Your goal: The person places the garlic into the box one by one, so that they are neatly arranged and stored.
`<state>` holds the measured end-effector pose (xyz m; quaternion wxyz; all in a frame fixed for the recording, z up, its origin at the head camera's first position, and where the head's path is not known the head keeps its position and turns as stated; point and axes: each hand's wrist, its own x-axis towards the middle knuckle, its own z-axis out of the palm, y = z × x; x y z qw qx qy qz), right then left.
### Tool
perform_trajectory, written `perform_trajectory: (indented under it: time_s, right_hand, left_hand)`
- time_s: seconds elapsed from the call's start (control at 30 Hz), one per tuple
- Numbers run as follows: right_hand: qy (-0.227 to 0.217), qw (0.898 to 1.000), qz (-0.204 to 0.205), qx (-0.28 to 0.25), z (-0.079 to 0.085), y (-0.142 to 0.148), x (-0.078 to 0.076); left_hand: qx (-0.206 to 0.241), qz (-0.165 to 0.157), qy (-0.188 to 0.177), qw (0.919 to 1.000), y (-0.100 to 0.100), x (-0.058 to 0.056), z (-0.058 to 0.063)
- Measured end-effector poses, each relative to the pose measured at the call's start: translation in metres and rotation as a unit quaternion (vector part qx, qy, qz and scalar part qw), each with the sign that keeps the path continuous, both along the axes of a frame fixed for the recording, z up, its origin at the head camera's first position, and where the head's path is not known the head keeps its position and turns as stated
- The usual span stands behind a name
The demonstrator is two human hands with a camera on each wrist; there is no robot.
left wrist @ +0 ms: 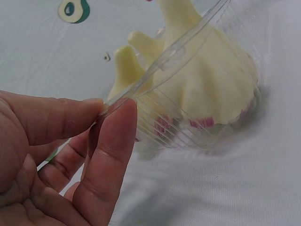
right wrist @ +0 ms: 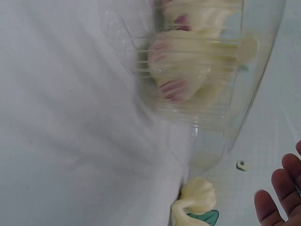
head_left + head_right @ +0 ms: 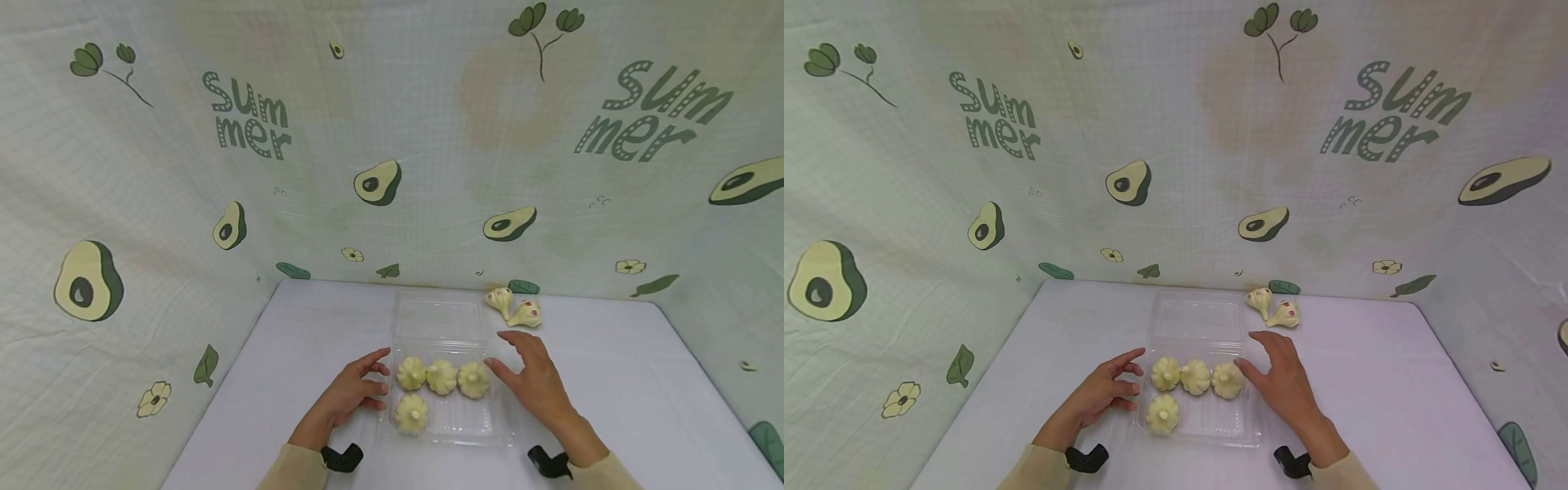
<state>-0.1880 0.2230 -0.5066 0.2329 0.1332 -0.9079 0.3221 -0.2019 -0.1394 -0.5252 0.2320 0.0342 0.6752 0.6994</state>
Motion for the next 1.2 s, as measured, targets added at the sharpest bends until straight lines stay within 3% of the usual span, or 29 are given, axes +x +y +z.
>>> perform_trajectory:
  time_s: [0.27,0.7,1.2]
  right_hand:
    - [0.02,1.0,-0.01,-0.01,0.005,0.012,-0.01]
    - [-0.017,0.999,-0.028,-0.03,0.006,0.029,-0.026]
    - [-0.043,0.999,-0.032,-0.008,0.011,0.055,-0.051]
  left_hand:
    - [0.0,-0.002,0.0,1.0,0.0,0.0,0.0]
    - [0.0,-0.002,-0.002,1.0,0.0,-0.001,-0.002]
    - [0.008,-0.001,-0.003,1.0,-0.001,0.0,-0.002]
